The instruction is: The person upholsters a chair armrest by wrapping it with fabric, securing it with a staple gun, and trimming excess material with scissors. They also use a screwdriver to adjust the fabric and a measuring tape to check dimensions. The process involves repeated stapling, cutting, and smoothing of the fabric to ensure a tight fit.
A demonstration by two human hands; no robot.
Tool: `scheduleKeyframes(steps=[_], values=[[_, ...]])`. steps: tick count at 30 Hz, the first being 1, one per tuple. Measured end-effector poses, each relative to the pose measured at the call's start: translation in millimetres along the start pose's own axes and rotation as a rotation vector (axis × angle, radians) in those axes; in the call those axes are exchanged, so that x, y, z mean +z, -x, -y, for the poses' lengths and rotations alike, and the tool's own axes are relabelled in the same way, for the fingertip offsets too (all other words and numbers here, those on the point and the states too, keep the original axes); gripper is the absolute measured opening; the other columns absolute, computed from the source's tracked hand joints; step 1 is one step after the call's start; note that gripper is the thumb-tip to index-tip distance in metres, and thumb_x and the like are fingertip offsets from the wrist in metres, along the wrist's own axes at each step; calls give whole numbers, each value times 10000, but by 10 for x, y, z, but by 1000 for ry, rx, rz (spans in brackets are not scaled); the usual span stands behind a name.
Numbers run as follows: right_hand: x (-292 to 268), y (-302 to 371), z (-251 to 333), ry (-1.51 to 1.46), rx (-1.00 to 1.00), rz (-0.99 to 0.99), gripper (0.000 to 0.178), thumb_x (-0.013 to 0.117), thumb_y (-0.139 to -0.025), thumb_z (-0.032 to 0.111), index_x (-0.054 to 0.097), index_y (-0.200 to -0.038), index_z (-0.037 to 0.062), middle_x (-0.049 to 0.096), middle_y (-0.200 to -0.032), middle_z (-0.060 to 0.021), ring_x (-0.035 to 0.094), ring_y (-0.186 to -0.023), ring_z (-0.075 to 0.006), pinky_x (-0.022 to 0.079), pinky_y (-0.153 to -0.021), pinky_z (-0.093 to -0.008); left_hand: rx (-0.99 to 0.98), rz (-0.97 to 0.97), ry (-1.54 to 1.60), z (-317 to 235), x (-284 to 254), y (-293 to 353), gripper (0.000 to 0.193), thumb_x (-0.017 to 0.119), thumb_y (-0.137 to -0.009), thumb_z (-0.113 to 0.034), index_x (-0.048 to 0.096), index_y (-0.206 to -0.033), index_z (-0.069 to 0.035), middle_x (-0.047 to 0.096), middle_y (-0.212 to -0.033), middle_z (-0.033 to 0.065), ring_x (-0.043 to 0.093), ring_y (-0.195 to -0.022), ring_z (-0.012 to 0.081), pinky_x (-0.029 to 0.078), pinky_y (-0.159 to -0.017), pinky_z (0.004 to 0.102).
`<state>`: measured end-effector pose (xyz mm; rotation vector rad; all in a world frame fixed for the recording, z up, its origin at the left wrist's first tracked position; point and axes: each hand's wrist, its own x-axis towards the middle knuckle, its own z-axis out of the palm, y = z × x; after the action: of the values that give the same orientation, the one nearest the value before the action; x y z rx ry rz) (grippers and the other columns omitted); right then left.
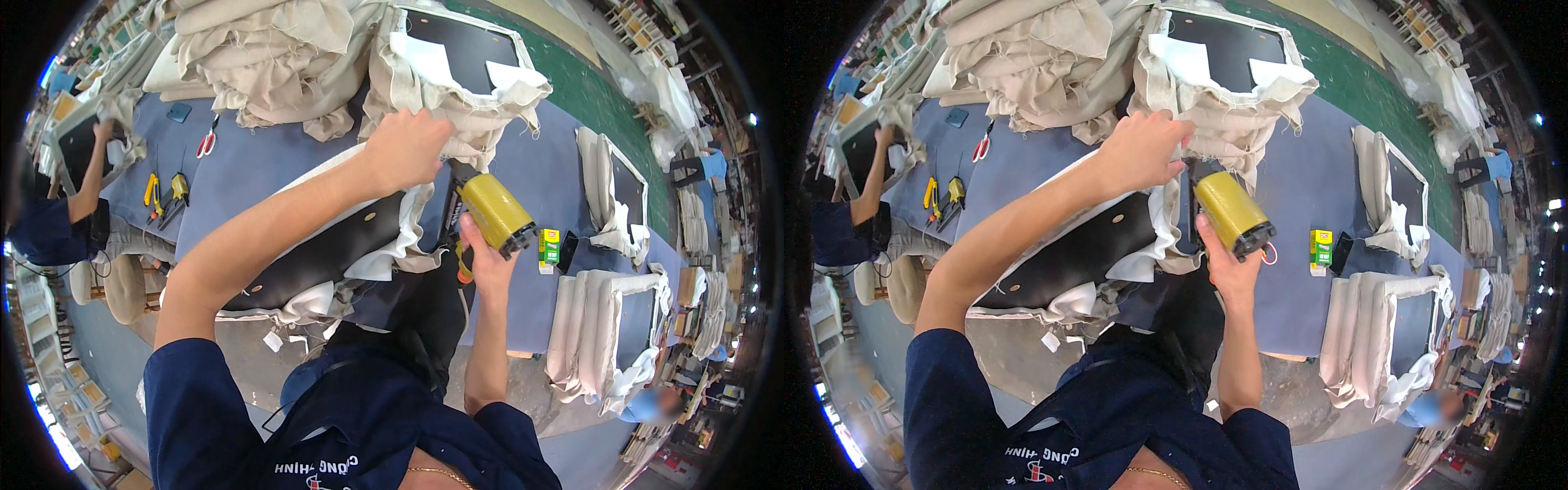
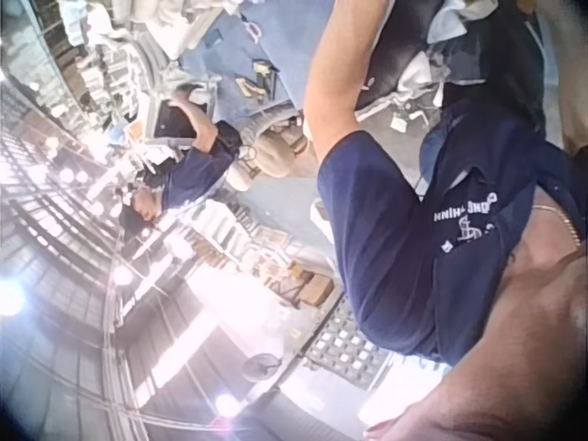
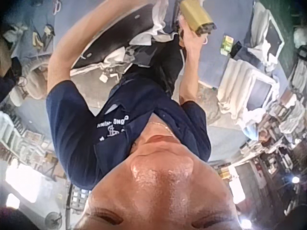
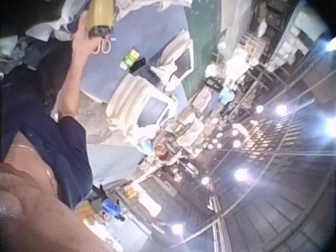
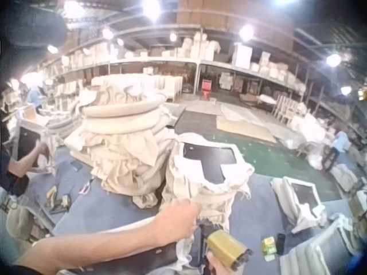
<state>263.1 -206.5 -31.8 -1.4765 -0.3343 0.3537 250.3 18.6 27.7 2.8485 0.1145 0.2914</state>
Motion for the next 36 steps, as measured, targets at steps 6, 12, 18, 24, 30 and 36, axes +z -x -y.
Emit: scheduleKeyframes(steps=[6, 12, 18, 24, 30, 36], values=[[126, -2, -42, 30, -87, 10, 185, 779, -905, 88, 660, -1022, 9, 610, -741, -9, 549, -621, -88, 435, -575, -264, 27, 8, -65, -83, 5, 33, 405, 783, -702, -95, 614, -1069, -122, 651, -990, 150, 689, -837, 392, 555, -688, 490], [101, 19, -80, 86, -81, 14, 173, 776, -907, 100, 674, -1018, 14, 614, -756, -3, 546, -632, -81, 434, -581, -264, -12, 42, -55, -134, -10, 29, 412, 781, -690, -77, 613, -1064, -119, 655, -1010, 146, 693, -862, 386, 556, -690, 491], [-2, 30, -191, 221, -26, 26, 350, 823, -870, 218, 698, -1107, -7, 719, -997, -82, 655, -896, -166, 514, -810, -309, 40, 5, 0, -192, 48, -7, 380, 757, -680, -75, 612, -1030, -107, 671, -995, 151, 678, -927, 393, 535, -766, 499], [-238, 62, -330, 218, -62, 23, 538, 896, -776, 312, 666, -1139, -11, 648, -1109, -163, 647, -988, -284, 513, -886, -358, 51, 12, -18, -244, -151, 111, 373, 763, -692, -136, 593, -1021, -96, 662, -981, 137, 662, -936, 393, 509, -782, 495], [-1642, 357, -488, 519, 219, -170, 555, 891, -769, 252, 618, -1155, -39, 722, -1009, -133, 705, -931, -233, 550, -854, -369, 119, 352, 341, -502, -570, 193, 231, 734, -787, -60, 640, -992, -13, 692, -985, 122, 680, -940, 343, 516, -850, 386], [-3040, 463, -2027, 928, 312, -306, 394, 785, -747, 158, 691, -1083, -25, 718, -1001, -228, 678, -1002, -441, 530, -860, -503, 110, 440, 774, -327, -450, 157, 120, 675, -786, 38, 667, -906, 26, 725, -890, 131, 710, -998, 299, 520, -919, 389]])
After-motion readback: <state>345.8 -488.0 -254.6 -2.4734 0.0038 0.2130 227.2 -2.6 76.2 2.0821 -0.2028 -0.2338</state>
